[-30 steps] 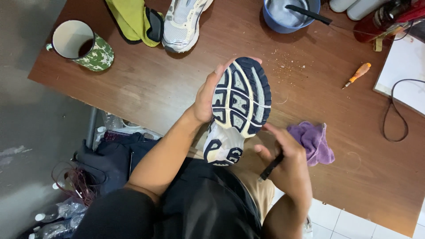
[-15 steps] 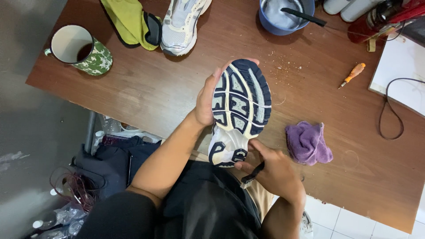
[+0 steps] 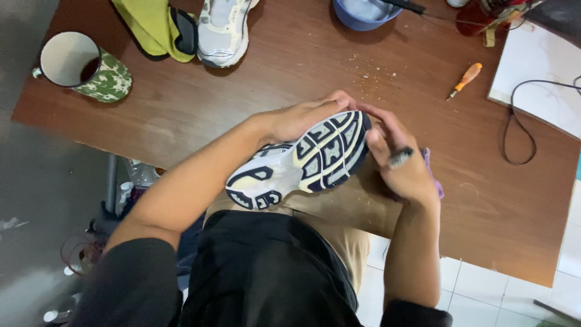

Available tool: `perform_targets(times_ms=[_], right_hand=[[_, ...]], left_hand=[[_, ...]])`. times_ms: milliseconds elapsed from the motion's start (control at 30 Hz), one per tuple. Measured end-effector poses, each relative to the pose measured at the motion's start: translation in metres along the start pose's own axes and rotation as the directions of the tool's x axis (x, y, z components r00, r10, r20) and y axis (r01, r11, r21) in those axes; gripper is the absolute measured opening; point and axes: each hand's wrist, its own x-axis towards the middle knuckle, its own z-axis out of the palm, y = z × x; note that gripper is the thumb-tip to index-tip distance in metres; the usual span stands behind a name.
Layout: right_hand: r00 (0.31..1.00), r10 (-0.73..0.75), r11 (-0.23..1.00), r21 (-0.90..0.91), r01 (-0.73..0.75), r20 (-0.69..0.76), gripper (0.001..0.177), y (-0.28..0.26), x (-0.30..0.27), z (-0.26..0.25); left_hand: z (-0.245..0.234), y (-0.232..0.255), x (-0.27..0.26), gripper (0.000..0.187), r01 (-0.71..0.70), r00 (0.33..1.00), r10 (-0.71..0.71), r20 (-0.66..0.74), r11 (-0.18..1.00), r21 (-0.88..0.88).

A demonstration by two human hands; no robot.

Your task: The person cleans the sole of a white and blue sneaker using a purple cloth, a black brush, and an orange utility knife. They wipe the sole, scrub the treads with the brush, and scrape debris from the grooves with the knife, repeating these actions across the entire bottom of the shoe.

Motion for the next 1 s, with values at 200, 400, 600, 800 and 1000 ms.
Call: perform_targets(times_ms=[200,400,600,800,1000], right_hand=[[0.971,0.237,0.924,0.304,-0.231,0.017,0.024,0.032,0.028,0.025],[0.911,0.411,0.778,0.514,-0.362,0.021,0.023,0.046,0.036,0.022],[0.826,0.562,0.676,0.553,-0.487,0.041,0.052,0.045,0.045,0.016],[0.912,0.377,0.911,-0.245,-0.333,0.164,0.022,-0.002,0.065,-0.008],[0.946,0.037,0.76,-0.605,-0.236,-0.322,0.045,0.037,0.12,-0.051]], left_hand=[[-0.015,-0.003,0.007,0.07,0.168,0.982,-0.152,-0.116,0.975,0.143],[-0.055,-0.024,-0.025,0.099,0.303,0.952,-0.3,-0.055,0.95,0.079],[-0.043,-0.05,-0.103,0.154,0.076,0.938,-0.029,-0.344,0.99,0.122],[-0.004,-0.089,-0.104,0.107,0.02,0.622,0.148,-0.769,0.979,0.205],[-0.004,-0.084,-0.111,0.091,-0.018,0.69,0.274,-0.67,0.932,0.362]])
